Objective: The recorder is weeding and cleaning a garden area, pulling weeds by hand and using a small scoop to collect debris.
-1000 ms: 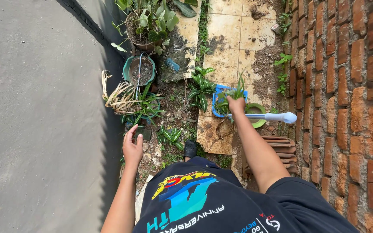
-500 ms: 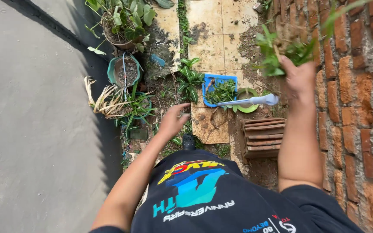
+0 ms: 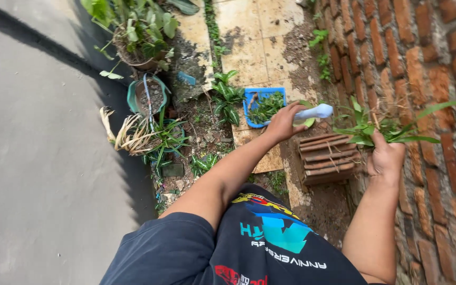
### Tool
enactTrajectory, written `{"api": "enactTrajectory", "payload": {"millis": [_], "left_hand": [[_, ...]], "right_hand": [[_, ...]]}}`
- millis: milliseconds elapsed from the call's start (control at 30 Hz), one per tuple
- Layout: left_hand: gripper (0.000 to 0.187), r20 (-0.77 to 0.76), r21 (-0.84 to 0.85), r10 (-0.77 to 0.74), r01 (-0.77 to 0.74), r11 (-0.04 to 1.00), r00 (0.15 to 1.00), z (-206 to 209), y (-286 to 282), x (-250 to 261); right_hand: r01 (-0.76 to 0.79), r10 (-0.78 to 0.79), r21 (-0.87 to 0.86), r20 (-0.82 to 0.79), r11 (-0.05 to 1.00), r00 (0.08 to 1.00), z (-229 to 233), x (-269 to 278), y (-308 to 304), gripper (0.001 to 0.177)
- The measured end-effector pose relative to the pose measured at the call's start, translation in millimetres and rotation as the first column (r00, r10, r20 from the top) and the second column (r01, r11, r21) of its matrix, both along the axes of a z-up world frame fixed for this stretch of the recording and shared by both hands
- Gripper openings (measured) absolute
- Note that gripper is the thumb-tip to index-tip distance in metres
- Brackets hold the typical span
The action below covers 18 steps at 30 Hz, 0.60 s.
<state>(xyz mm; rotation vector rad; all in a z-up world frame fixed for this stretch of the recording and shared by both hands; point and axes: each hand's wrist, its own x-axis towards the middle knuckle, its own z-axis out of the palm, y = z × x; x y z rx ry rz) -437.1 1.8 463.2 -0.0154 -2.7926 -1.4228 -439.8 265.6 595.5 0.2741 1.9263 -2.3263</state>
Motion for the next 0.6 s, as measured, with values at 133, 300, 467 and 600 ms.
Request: {"api": "enactTrajectory", "payload": {"millis": [133,300,467,600], "left_hand": [[0.055,0.073,-0.027,-0.034,0.036,0.999,0.997,0.4,-5.8,21.1],[0.027,0.205,0.278,0.362,-0.409,0.869,0.909,0.2,-43.0,74.9],[0.024,-0.117,0.491,0.283,-0.192,0.849,0.952,-80.7,-100.7,101.8],[0.026,0.034,0.505,0.115,-0.116,0.855,0.993,29.0,-169.8,144.1]], "right_hand": [[0.061,-0.058,0.038,-0.063,0.997,0.996,-39.7,14.9,24.0,0.028],[0.081,-0.091,0.126,0.078,0.989,0.993,-71.5,27.5,12.2,0.019],[-0.033,0.002,0.161,0.19,0.986,0.982,-85.1,23.7,-29.6,0.014],[-0.166,0.076,0.353,0.253,0.921,0.964,-91.8,9.2,-63.1,0.017]]}}
